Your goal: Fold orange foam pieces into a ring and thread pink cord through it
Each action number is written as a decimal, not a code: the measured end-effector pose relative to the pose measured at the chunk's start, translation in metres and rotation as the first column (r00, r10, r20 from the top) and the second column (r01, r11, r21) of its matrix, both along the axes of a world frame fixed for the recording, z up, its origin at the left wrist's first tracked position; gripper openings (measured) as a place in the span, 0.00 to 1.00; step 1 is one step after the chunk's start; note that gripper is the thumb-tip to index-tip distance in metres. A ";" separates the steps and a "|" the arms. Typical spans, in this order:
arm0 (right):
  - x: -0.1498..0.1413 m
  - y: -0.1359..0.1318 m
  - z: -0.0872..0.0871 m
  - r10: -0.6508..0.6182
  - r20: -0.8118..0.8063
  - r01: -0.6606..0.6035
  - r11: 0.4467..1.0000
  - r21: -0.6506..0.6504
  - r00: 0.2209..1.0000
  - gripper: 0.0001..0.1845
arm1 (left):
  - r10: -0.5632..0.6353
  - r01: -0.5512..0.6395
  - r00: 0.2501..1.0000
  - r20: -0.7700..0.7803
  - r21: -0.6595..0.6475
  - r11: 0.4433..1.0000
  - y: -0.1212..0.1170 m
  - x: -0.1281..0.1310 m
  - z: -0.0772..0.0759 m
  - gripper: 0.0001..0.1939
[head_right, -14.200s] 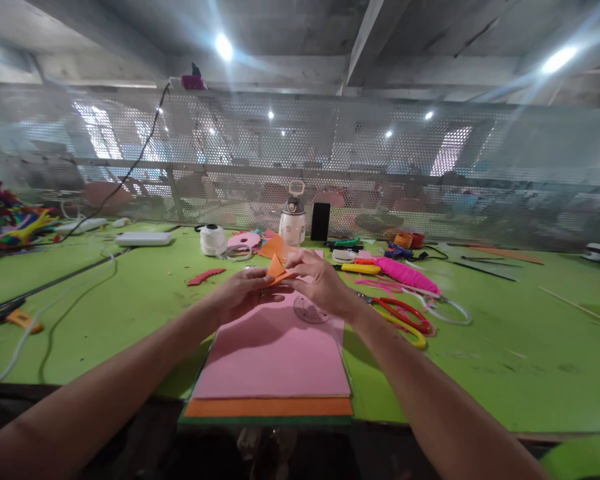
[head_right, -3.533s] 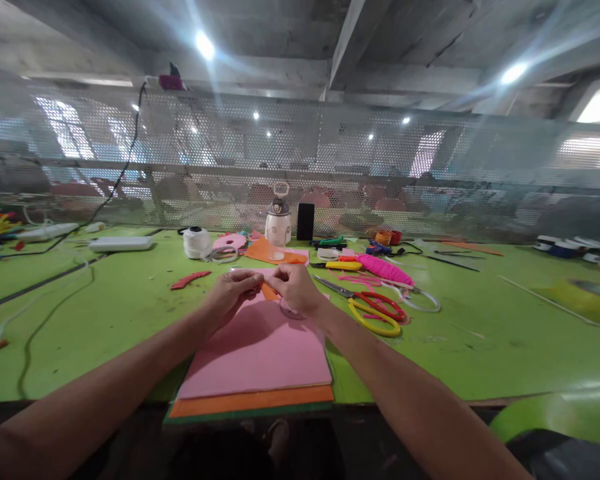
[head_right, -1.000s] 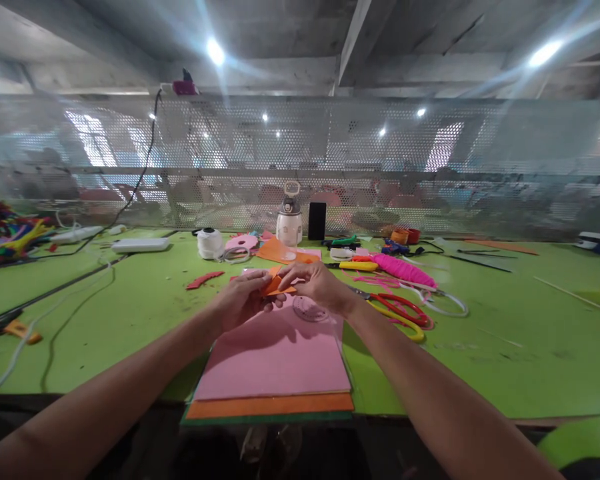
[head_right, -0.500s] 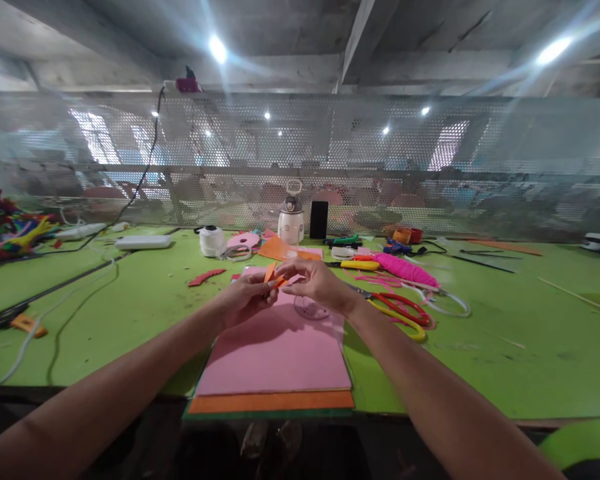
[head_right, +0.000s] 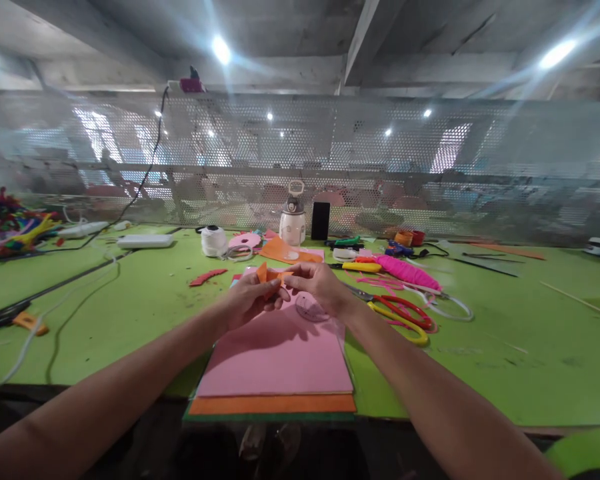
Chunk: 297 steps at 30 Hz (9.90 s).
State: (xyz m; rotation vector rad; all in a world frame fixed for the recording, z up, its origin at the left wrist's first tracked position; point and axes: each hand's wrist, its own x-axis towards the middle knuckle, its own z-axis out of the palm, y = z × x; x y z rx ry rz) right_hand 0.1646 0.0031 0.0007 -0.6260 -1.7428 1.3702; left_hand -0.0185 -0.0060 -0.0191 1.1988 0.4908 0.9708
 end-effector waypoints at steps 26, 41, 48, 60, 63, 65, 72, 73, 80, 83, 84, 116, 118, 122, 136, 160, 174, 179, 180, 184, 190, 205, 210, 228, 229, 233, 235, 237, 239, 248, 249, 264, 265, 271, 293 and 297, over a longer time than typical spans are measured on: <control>-0.019 -0.013 -0.001 -0.107 -0.181 0.080 0.986 -0.149 0.978 0.13 | 0.177 -0.166 0.983 -0.046 0.177 0.970 -0.009 0.011 0.005 0.14; -0.006 -0.008 0.007 -0.287 0.067 0.261 0.928 0.265 0.955 0.08 | 0.157 -0.102 0.965 -0.211 0.246 0.964 -0.016 0.010 0.004 0.21; -0.008 -0.011 0.009 -0.354 0.070 0.342 0.928 0.147 0.933 0.09 | 0.087 -0.044 0.979 -0.182 0.228 0.973 -0.012 0.009 0.002 0.18; -0.007 -0.009 0.009 -0.317 0.095 0.316 0.948 0.022 0.944 0.06 | 0.141 -0.023 0.922 -0.361 0.311 0.950 -0.015 0.009 0.008 0.25; -0.007 -0.009 0.010 -0.297 0.107 0.300 0.954 -0.016 0.949 0.05 | 0.158 -0.038 0.901 -0.404 0.289 0.957 -0.017 0.009 0.010 0.26; -0.007 -0.009 0.010 -0.291 0.104 0.297 0.954 -0.044 0.951 0.05 | 0.167 -0.049 0.891 -0.422 0.277 0.960 -0.017 0.009 0.011 0.25; -0.006 -0.005 0.006 -0.257 0.080 0.266 0.956 -0.124 0.963 0.07 | 0.107 -0.032 0.932 -0.346 0.216 0.976 -0.010 0.007 0.001 0.25; -0.005 -0.004 0.006 -0.248 0.082 0.257 0.958 -0.129 0.965 0.07 | 0.092 -0.029 0.939 -0.331 0.192 0.981 -0.009 0.007 -0.001 0.25; -0.003 -0.006 0.008 -0.183 0.092 0.194 0.972 -0.129 0.979 0.11 | 0.097 -0.081 0.963 -0.252 0.074 0.994 -0.009 0.007 -0.003 0.20; -0.003 -0.008 0.010 -0.170 0.143 0.174 0.985 -0.015 0.975 0.13 | 0.105 -0.089 0.967 -0.231 0.076 0.993 -0.010 0.007 -0.002 0.19; -0.003 -0.009 0.010 -0.175 0.170 0.172 0.985 0.036 0.970 0.12 | 0.104 -0.086 0.966 -0.237 0.085 0.993 -0.010 0.007 -0.002 0.19; -0.029 -0.018 -0.005 -0.415 -0.098 0.425 0.898 0.117 0.905 0.12 | 0.214 -0.216 0.976 0.029 0.130 0.968 -0.011 0.012 0.004 0.10; -0.029 -0.019 -0.007 -0.512 -0.078 0.513 0.820 0.253 0.856 0.08 | 0.217 -0.220 0.976 0.037 0.133 0.966 -0.011 0.012 0.003 0.09; -0.025 -0.022 -0.010 -0.641 -0.063 0.480 0.503 0.719 0.765 0.05 | 0.219 -0.227 0.973 0.073 0.118 0.967 -0.010 0.012 0.002 0.07; -0.011 -0.028 0.010 -0.655 0.252 -0.092 0.269 0.959 0.713 0.09 | 0.127 -0.129 0.990 0.055 0.044 0.991 -0.010 0.002 0.009 0.07; -0.008 -0.013 0.009 -0.414 0.151 0.334 0.863 0.379 0.898 0.10 | 0.041 -0.041 0.999 0.034 0.019 0.999 0.000 -0.006 0.012 0.08; -0.016 -0.013 -0.002 -0.374 0.186 0.312 0.904 0.292 0.909 0.18 | 0.011 -0.001 0.993 -0.116 0.084 0.997 -0.007 0.003 0.009 0.11; -0.016 -0.008 -0.006 -0.366 0.208 0.300 0.909 0.290 0.907 0.17 | 0.084 -0.076 0.987 -0.140 0.058 0.995 -0.002 0.005 0.006 0.15; -0.016 -0.008 -0.006 -0.358 0.214 0.292 0.913 0.286 0.909 0.17 | 0.076 -0.072 0.987 -0.139 0.034 0.997 -0.002 0.003 0.006 0.15; -0.013 -0.011 -0.001 -0.290 0.245 0.231 0.942 0.243 0.925 0.16 | 0.016 -0.018 0.987 -0.162 -0.011 1.000 -0.002 -0.004 0.006 0.15; -0.013 -0.015 0.003 -0.264 0.194 0.235 0.959 0.162 0.945 0.16 | 0.103 -0.080 0.979 -0.174 0.131 0.988 -0.004 0.001 0.009 0.15; -0.023 -0.016 -0.004 -0.329 0.075 0.333 0.942 -0.050 0.941 0.11 | 0.219 -0.196 0.968 -0.125 0.169 0.966 -0.002 0.003 0.004 0.10; -0.025 -0.017 -0.003 -0.374 0.026 0.375 0.927 -0.024 0.927 0.15 | 0.194 -0.168 0.971 -0.141 0.179 0.969 -0.002 0.002 0.004 0.10; -0.016 -0.014 0.000 -0.565 0.131 0.414 0.724 0.552 0.815 0.22 | 0.298 -0.282 0.952 -0.072 0.172 0.944 -0.001 0.002 0.007 0.18; -0.016 -0.015 0.001 -0.579 0.142 0.409 0.709 0.575 0.803 0.20 | 0.288 -0.277 0.956 -0.056 0.154 0.949 -0.001 0.002 0.007 0.17; -0.016 -0.019 0.002 -0.566 0.185 0.369 0.717 0.592 0.803 0.24 | 0.282 -0.276 0.959 -0.032 0.124 0.953 0.002 0.001 0.005 0.15; -0.015 -0.018 0.003 -0.540 0.229 0.331 0.743 0.582 0.810 0.27 | 0.294 -0.283 0.954 -0.063 0.141 0.949 0.003 0.001 0.003 0.15; -0.012 -0.016 0.005 -0.494 0.282 0.281 0.784 0.553 0.823 0.30 | 0.310 -0.291 0.946 -0.095 0.170 0.941 0.003 0.002 0.002 0.15; -0.010 -0.015 0.007 -0.427 0.331 0.224 0.833 0.506 0.841 0.32 | 0.319 -0.294 0.940 -0.116 0.195 0.936 0.003 0.003 0.002 0.16; -0.009 -0.016 0.005 -0.365 0.320 0.180 0.856 0.485 0.874 0.29 | 0.347 -0.308 0.924 -0.158 0.227 0.924 0.000 0.001 0.007 0.15; -0.009 -0.016 0.005 -0.360 0.313 0.179 0.857 0.483 0.879 0.29 | 0.354 -0.314 0.922 -0.155 0.232 0.921 0.000 0.001 0.007 0.15; -0.011 -0.017 0.002 -0.345 0.230 0.212 0.864 0.457 0.910 0.24 | 0.361 -0.326 0.924 -0.122 0.237 0.915 -0.003 -0.002 0.011 0.15; -0.011 -0.017 0.002 -0.348 0.228 0.214 0.862 0.460 0.910 0.24 | 0.359 -0.321 0.925 -0.124 0.249 0.914 -0.003 -0.002 0.010 0.16; -0.010 -0.016 0.004 -0.287 0.203 0.198 0.907 0.373 0.936 0.28 | 0.329 -0.274 0.932 -0.150 0.299 0.914 -0.003 -0.002 0.009 0.17; -0.009 -0.015 0.004 -0.209 0.106 0.198 0.975 0.103 0.972 0.29 | 0.272 -0.265 0.961 -0.039 0.135 0.955 0.002 -0.006 0.007 0.12; -0.011 -0.015 0.003 -0.236 0.041 0.236 0.972 -0.004 0.971 0.29 | 0.265 -0.265 0.964 0.007 0.085 0.960 0.004 -0.005 0.005 0.10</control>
